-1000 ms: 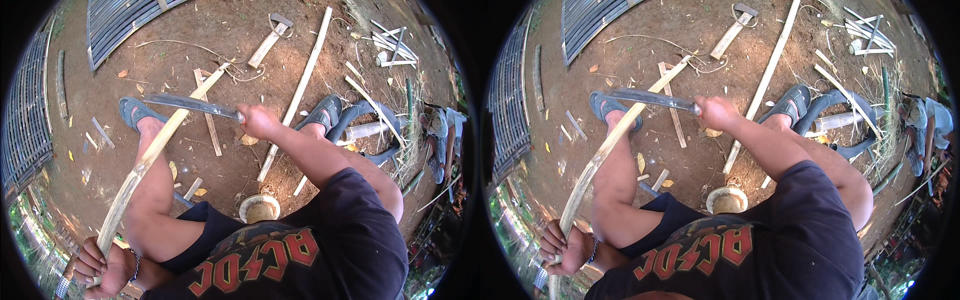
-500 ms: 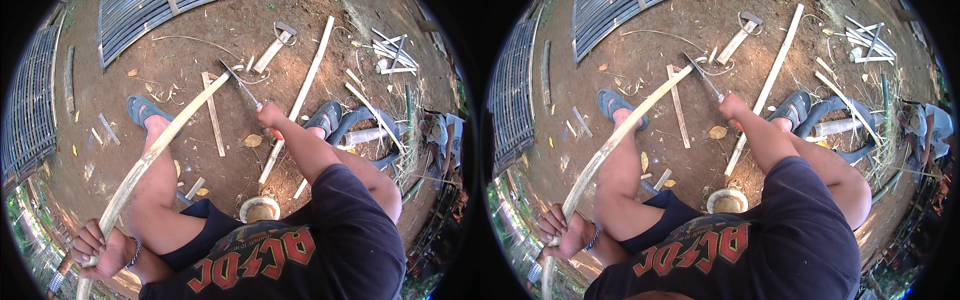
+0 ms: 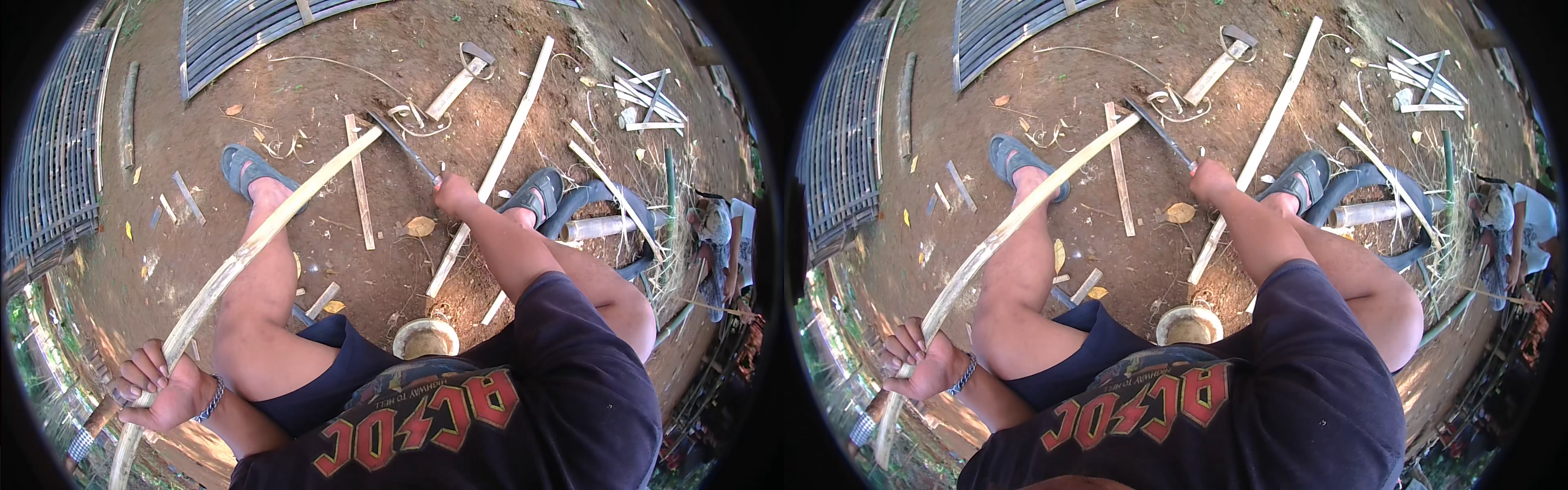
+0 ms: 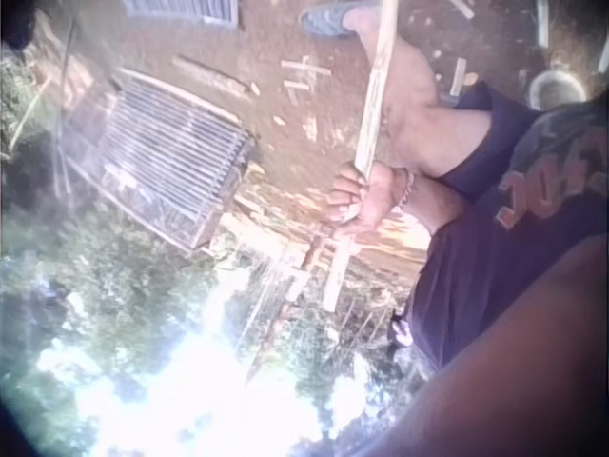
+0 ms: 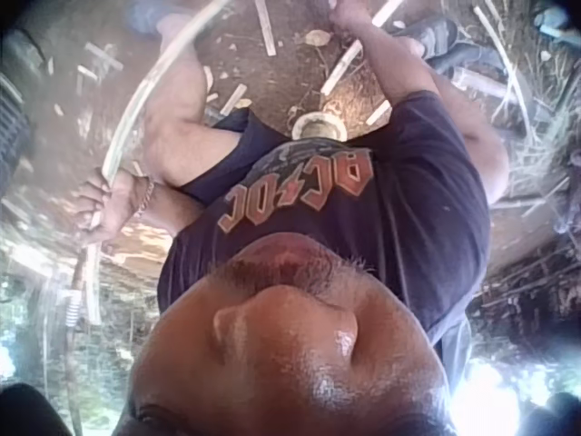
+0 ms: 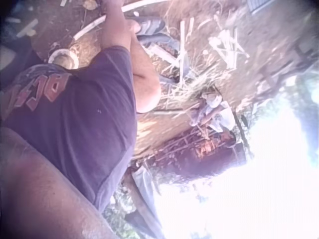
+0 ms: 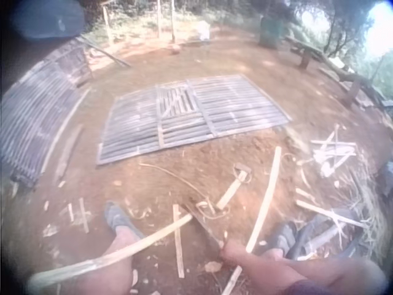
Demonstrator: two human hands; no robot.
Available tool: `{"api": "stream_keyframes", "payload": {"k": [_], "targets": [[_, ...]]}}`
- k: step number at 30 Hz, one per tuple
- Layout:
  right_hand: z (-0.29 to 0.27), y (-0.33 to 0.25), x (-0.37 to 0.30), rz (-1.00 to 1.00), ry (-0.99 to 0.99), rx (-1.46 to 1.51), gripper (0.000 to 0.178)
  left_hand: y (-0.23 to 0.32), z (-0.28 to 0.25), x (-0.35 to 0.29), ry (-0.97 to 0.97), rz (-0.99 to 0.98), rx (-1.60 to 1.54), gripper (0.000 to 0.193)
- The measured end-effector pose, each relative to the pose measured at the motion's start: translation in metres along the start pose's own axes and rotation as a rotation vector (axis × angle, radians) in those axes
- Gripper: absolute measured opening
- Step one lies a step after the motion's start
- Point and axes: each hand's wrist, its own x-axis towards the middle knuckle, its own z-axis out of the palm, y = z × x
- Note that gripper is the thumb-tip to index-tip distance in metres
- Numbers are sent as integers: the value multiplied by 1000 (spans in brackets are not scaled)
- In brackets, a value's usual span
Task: The person sits on the ground and uses a knife to shave the outer layer off a long bamboo strip. They hold the strip with one hand and scrape the blade along its length to remove the surface, occasionally pausing to inspect the progress.
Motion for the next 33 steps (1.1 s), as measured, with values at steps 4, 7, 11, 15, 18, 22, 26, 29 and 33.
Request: {"api": "stream_keyframes", "payload": {"k": [4,7,11,15,18,22,26,29,33], "targets": [[-2,1,-18,-37,13,-7,32,0,-7,-4,34,6,-3,43],[18,17,-10,-47,-3,126,32,2,-7,1,36,11,-15,45],[42,24,-13,-16,-106,564,23,2,-4,8,81,26,-36,46],[71,20,-46,-8,-95,648,19,19,-8,21,64,62,-81,55],[101,37,-58,-53,22,495,11,33,-15,36,43,70,-118,56],[126,75,-47,-22,125,464,14,33,-19,71,15,46,-112,56],[94,44,-72,40,-150,714,14,46,-15,90,129,84,13,58],[89,59,-60,17,-126,194,29,45,-1,85,312,110,130,67],[96,115,-27,-97,155,68,43,-2,65,78,143,52,204,42]]}}
